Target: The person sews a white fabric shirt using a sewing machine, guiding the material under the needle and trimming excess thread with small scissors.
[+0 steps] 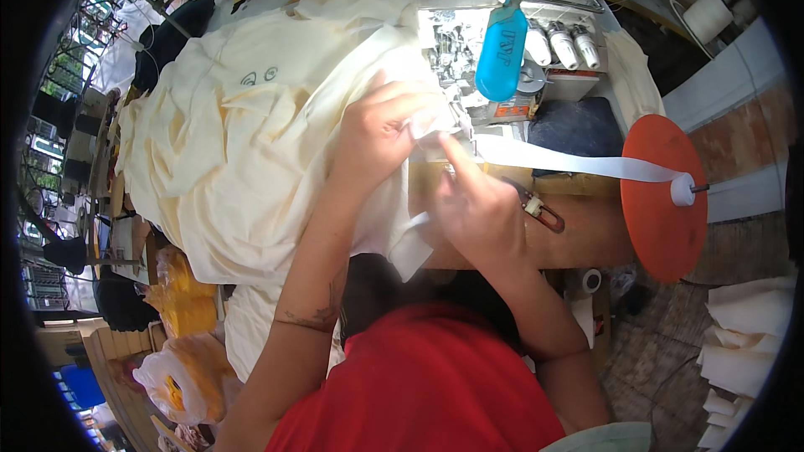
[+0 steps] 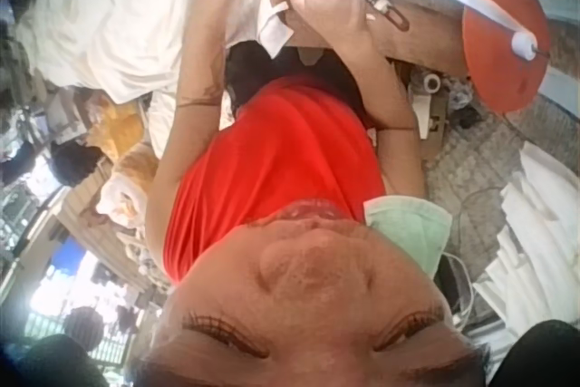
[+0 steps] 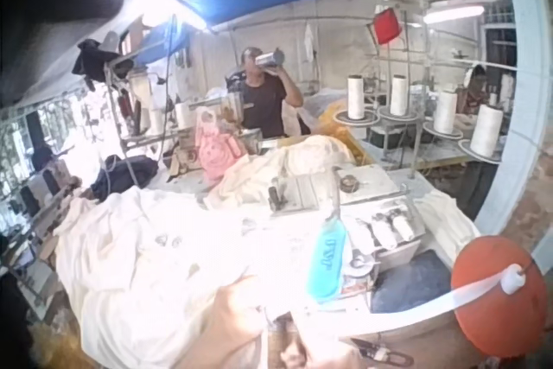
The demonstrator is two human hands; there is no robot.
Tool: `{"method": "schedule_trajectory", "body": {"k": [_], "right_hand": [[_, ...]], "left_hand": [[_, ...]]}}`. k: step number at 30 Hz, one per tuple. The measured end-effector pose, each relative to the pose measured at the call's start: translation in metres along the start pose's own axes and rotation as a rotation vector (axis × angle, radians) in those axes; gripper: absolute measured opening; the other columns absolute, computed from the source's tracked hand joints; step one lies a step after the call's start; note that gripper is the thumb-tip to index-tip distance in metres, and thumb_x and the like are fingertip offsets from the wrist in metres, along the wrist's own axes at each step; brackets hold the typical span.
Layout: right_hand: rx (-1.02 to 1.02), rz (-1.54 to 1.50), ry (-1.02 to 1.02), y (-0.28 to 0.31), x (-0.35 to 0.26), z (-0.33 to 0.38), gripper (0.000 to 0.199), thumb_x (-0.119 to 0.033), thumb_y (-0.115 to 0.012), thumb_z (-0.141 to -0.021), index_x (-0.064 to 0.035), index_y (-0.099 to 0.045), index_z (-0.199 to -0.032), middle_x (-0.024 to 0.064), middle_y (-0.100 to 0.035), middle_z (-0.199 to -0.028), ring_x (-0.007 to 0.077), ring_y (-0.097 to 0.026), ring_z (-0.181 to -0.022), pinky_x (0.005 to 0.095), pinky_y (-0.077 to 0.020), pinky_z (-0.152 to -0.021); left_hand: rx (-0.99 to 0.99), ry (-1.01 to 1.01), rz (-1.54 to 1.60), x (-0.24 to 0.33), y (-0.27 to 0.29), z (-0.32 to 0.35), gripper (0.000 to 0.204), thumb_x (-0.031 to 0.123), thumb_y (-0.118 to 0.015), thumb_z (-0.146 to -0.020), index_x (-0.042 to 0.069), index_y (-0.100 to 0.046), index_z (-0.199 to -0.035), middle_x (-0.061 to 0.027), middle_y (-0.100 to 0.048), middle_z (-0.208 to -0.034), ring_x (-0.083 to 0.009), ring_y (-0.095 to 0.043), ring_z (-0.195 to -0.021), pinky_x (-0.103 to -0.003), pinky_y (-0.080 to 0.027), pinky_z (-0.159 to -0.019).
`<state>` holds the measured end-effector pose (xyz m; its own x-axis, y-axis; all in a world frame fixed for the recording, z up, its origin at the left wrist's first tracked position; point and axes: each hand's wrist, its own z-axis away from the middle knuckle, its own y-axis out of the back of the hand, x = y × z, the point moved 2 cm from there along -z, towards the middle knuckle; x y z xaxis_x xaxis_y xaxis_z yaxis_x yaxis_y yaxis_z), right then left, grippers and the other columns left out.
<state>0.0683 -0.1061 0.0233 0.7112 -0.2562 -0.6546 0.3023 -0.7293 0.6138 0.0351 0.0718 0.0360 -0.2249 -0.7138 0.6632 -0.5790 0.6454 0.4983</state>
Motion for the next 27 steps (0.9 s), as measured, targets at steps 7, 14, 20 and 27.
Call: {"method": "schedule_trajectory", "body": {"k": [7,14,20,27], "right_hand": [[-0.099,0.151,-0.035,-0.013,0.005,-0.013,0.073,-0.007,-0.070,-0.077,0.0006,-0.047,-0.146,0.0168,-0.067,-0.068,0.0341,-0.068,-0.060,0.0452,-0.0549,-0.060],[-0.089,0.264,-0.052,-0.018,0.004,-0.023,0.076,-0.009,-0.072,-0.076,-0.0011,-0.046,-0.146,0.0183,-0.065,-0.065,0.0371,-0.067,-0.060,0.0461,-0.0556,-0.063],[-0.114,0.050,-0.060,0.001,-0.003,0.003,0.072,-0.006,-0.070,-0.079,-0.0098,-0.048,-0.147,0.0185,-0.064,-0.068,0.0365,-0.066,-0.062,0.0471,-0.0537,-0.062],[0.007,0.020,-0.088,0.033,0.003,0.046,0.048,0.003,-0.062,-0.081,-0.0041,-0.063,-0.129,0.0174,-0.067,-0.076,0.0328,-0.069,-0.068,0.0415,-0.0546,-0.065]], "left_hand": [[-0.034,0.010,0.025,-0.006,0.002,-0.005,0.014,0.009,-0.074,-0.086,0.004,-0.078,-0.099,-0.0100,-0.076,-0.098,-0.0263,-0.070,-0.111,-0.048,-0.035,-0.116],[-0.112,-0.027,0.005,-0.023,0.007,-0.016,0.015,0.004,-0.070,-0.083,0.002,-0.076,-0.097,-0.0084,-0.076,-0.100,-0.0267,-0.068,-0.115,-0.046,-0.034,-0.116],[-0.135,-0.042,-0.003,-0.035,0.016,-0.025,0.026,-0.004,-0.063,-0.073,0.000,-0.074,-0.096,-0.0085,-0.075,-0.102,-0.0261,-0.067,-0.118,-0.038,-0.034,-0.118],[-0.123,-0.068,-0.036,-0.035,0.013,-0.027,0.020,0.003,-0.070,-0.076,0.001,-0.075,-0.096,-0.0087,-0.076,-0.102,-0.0255,-0.068,-0.117,-0.037,-0.038,-0.113]]}}
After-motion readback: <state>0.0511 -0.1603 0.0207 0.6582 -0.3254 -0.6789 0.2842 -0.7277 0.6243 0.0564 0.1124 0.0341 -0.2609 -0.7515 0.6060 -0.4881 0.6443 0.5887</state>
